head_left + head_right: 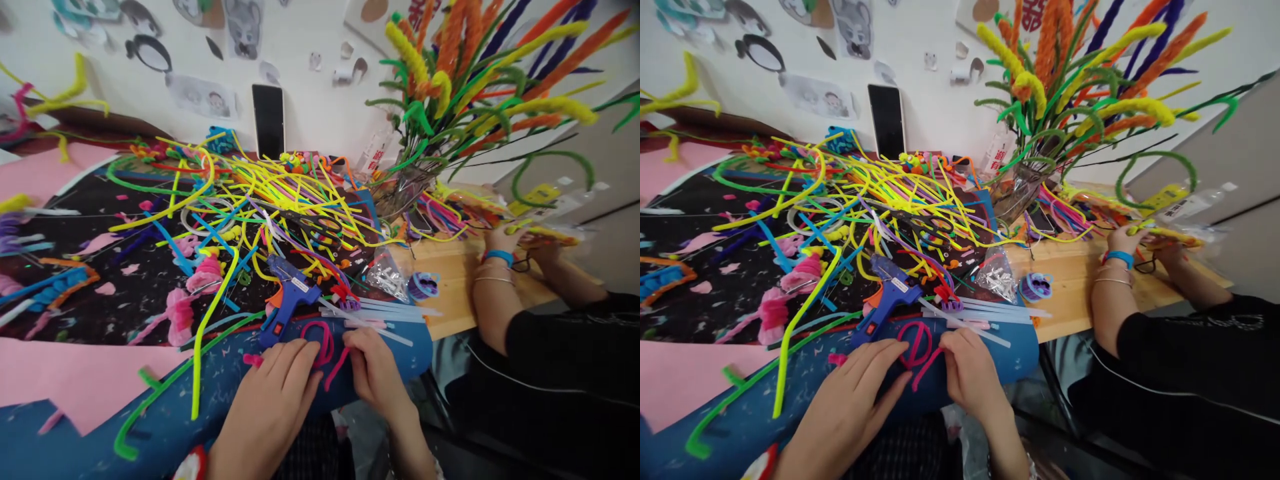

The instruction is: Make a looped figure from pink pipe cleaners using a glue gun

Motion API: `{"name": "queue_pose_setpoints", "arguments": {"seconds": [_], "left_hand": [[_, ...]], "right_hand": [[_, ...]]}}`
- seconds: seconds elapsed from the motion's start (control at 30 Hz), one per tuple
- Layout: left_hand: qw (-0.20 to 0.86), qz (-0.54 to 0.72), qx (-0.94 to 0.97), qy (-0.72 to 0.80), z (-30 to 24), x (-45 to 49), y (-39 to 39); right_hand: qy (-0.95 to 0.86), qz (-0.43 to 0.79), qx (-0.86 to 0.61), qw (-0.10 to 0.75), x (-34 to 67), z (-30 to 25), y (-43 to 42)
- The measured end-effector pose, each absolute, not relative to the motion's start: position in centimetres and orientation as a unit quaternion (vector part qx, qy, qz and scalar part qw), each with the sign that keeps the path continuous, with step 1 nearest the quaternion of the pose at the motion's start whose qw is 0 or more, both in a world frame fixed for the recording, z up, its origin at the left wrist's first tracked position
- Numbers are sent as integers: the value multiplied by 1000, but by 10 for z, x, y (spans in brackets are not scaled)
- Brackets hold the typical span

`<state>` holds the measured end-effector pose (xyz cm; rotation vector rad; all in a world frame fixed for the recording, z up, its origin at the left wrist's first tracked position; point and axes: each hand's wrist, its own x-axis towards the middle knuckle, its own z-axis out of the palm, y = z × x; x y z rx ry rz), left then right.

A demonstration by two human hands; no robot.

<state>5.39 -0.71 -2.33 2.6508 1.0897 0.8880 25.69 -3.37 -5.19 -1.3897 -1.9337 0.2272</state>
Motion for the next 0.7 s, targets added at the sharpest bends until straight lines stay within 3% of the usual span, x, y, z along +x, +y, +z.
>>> {"name": "queue_pose_setpoints", "arguments": {"seconds": [0.27,0.43,0.7], "left_hand": [[82,292,887,349,-24,51,-8],[117,369,848,361,-22,57,-15],[143,446,804,366,-23,53,-35]], "right_hand": [[-725,95,-578,361,270,-47,-38],[-701,83,-587,398,270,-52,-41],[-741,73,-565,357,260,-61,-34]]}}
